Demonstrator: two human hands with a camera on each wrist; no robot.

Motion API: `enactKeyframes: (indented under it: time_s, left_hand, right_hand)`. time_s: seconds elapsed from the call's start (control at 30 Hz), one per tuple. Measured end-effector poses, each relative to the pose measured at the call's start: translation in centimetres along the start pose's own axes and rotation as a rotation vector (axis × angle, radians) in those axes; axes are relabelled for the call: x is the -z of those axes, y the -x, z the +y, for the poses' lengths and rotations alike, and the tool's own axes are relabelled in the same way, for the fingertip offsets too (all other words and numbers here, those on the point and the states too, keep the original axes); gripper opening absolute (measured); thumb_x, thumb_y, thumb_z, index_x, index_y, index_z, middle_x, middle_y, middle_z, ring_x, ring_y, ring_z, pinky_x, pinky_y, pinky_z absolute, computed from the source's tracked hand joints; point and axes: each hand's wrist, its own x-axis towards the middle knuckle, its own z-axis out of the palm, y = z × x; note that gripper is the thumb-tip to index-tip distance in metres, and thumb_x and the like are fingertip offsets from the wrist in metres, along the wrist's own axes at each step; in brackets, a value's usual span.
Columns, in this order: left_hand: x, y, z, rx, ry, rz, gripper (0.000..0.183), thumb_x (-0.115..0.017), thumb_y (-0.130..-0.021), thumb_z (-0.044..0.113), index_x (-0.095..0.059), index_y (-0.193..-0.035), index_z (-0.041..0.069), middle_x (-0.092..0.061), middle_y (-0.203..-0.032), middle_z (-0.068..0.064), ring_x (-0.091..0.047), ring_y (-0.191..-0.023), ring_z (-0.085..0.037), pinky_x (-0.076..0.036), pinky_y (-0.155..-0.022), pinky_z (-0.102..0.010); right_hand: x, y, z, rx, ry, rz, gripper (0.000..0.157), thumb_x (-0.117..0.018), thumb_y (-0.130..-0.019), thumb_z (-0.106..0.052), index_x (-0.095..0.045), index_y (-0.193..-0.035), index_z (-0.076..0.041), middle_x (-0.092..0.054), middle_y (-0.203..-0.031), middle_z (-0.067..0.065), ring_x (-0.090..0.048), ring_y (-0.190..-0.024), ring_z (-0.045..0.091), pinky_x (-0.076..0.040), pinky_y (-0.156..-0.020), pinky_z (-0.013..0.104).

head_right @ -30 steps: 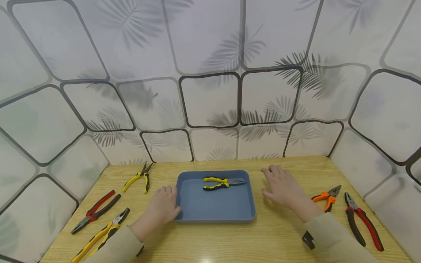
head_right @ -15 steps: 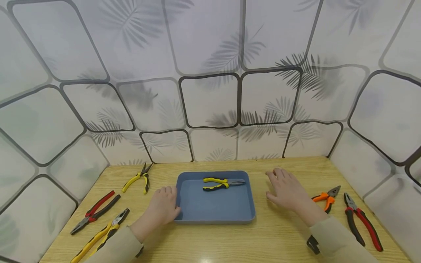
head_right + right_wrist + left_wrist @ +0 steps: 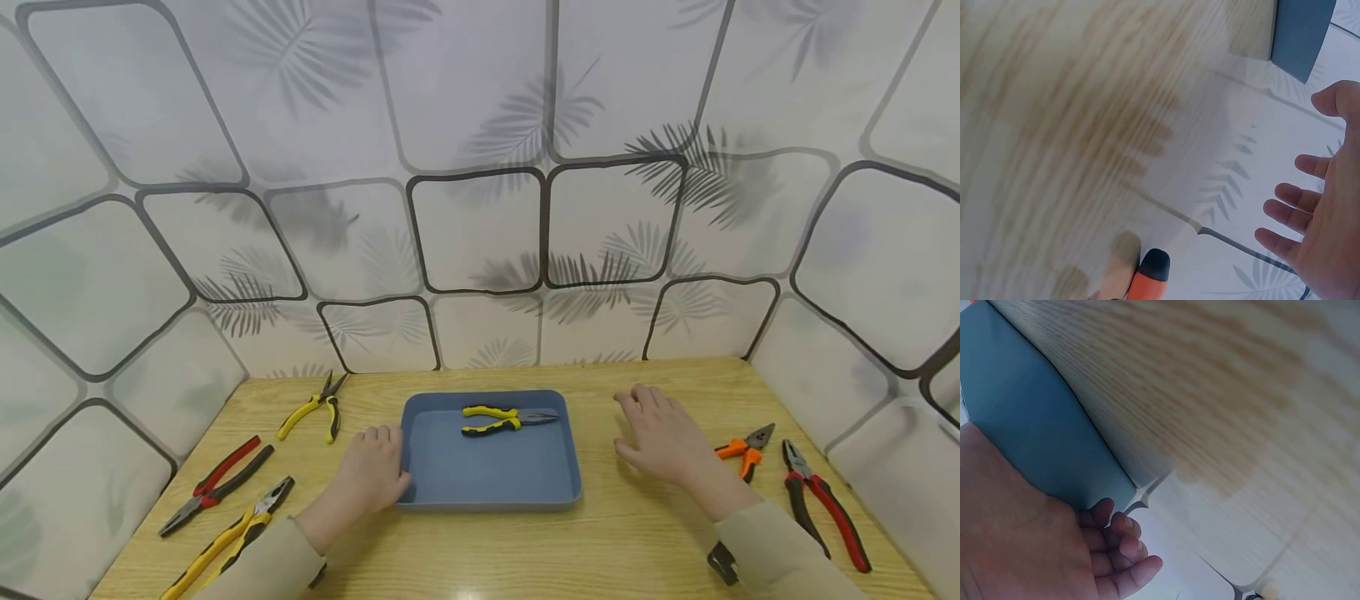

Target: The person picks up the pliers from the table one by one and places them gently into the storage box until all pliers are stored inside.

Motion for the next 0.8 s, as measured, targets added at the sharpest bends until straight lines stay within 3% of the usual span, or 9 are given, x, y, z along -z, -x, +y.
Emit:
enactKeyframes:
  time_s: [0.8]
  left_hand:
    - [-0.6,-0.3,-0.1,-0.001,0.029,0.008,0.049,-0.067,-0.093,0.047,-0.058,-0.108,0.001,-0.061,-0.092,-0.013,-0.063,-0.090,-0.027,-0.057,-0.087,-0.042]
  right_hand:
    - [-0.3,1.5,1.2,-0.015,0.028,-0.003,0.064,-0.075,-0.094,-0.037,-0.052,-0.140,0.001,-0.058,-0.126,0.026,-0.061,-0.114,0.042,-0.054,-0.088,0.060]
